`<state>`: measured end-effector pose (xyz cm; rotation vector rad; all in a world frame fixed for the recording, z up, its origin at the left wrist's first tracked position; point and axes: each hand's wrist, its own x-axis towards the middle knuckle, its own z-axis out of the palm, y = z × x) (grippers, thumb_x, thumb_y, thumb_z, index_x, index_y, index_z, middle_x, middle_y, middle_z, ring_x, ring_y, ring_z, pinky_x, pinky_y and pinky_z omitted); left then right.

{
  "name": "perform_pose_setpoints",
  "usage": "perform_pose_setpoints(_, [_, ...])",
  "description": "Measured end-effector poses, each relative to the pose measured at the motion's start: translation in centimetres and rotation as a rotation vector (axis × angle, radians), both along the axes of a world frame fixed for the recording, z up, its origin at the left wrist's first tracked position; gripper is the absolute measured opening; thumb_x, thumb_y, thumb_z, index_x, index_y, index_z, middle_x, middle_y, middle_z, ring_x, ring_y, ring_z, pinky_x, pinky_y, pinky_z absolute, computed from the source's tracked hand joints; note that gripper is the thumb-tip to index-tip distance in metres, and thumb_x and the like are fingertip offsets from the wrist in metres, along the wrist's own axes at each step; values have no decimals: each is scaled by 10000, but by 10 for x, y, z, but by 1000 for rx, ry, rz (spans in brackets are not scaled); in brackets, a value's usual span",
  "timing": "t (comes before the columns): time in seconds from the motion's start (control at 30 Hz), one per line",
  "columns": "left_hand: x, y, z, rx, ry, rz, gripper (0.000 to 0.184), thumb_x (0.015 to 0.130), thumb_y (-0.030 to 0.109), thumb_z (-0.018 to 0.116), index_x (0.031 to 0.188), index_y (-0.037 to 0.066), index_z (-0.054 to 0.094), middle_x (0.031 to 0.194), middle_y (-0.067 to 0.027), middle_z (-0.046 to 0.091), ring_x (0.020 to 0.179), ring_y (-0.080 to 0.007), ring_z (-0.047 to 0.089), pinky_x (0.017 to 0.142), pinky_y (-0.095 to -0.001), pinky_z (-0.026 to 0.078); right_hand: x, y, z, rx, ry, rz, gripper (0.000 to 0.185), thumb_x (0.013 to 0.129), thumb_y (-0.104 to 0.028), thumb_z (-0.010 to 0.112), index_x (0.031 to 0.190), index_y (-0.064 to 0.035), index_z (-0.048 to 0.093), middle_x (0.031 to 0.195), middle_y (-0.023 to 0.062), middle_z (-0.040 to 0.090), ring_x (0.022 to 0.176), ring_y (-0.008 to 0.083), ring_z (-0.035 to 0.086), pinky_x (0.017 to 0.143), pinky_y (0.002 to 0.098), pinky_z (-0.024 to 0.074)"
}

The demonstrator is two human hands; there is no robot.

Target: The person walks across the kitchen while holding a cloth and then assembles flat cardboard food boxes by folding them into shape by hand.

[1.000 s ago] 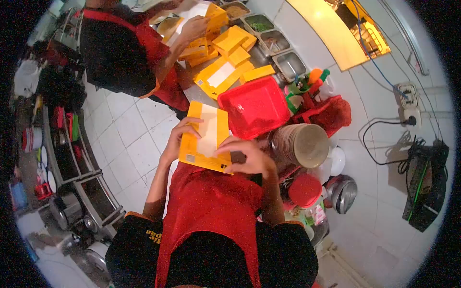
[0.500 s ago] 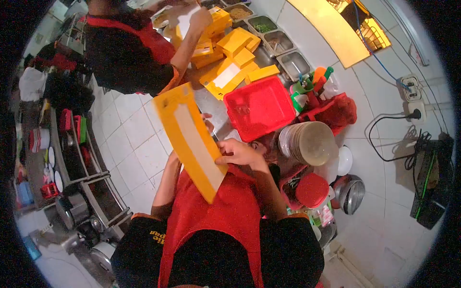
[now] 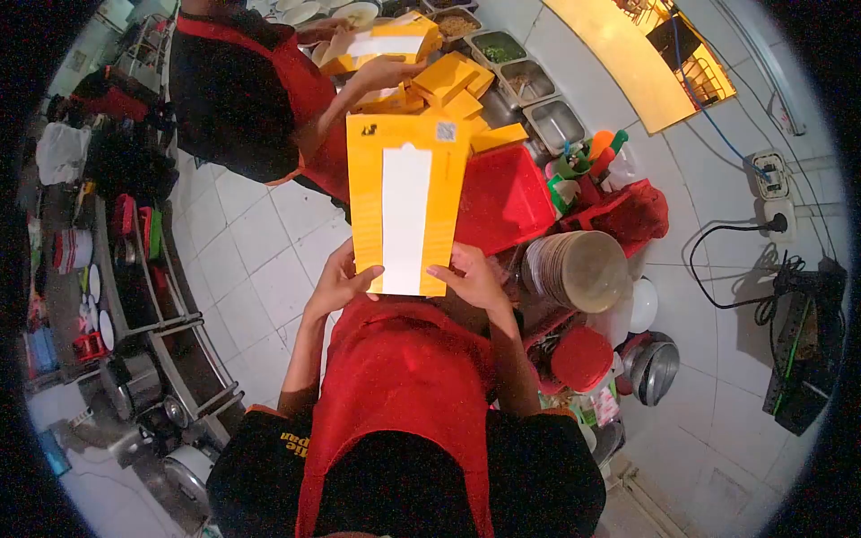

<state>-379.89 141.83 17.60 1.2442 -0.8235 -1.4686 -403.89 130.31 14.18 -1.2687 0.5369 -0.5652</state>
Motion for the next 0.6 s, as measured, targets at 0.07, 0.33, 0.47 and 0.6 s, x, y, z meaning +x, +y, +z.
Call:
perform_pose_setpoints(0.07, [-1,0,0,-9,-25,-44,455,963,21,616,1382,-1,442,1182,-82,644,924,-119,668,601,-242,607,-9,-2,-4,19,22,70,350,949,16,634,1289,66,571,1221,95,671,1104,128,609,963,302,494])
perform_pose_setpoints(0.33, [2,1,-27,-141,95,-125,192,934,-18,633,1126,-8,640,1152,-106,674,974,-166,677,763,-285,587,-13,-7,8,-258,30,155,302,906,39,637,1203,8,677,1197,133,701,1108,193,649,958,317,500])
perform_pose_setpoints(0.47, [6,7,-54,-153,66,-64,83,859,-70,676,873,-3,724,1087,-121,721,930,-180,685,862,-298,535,-13,-10,1,-257,72,214,384,843,128,549,1120,-53,744,1264,191,668,1220,289,614,1041,352,454])
perform_pose_setpoints(0.6, [8,8,-61,-38,53,-44,96,839,-73,694,840,8,745,998,-130,741,927,-163,683,843,-277,531,-24,-24,-1,-81,26,315,538,869,127,464,1310,-119,651,1345,190,616,1280,271,566,1093,340,398])
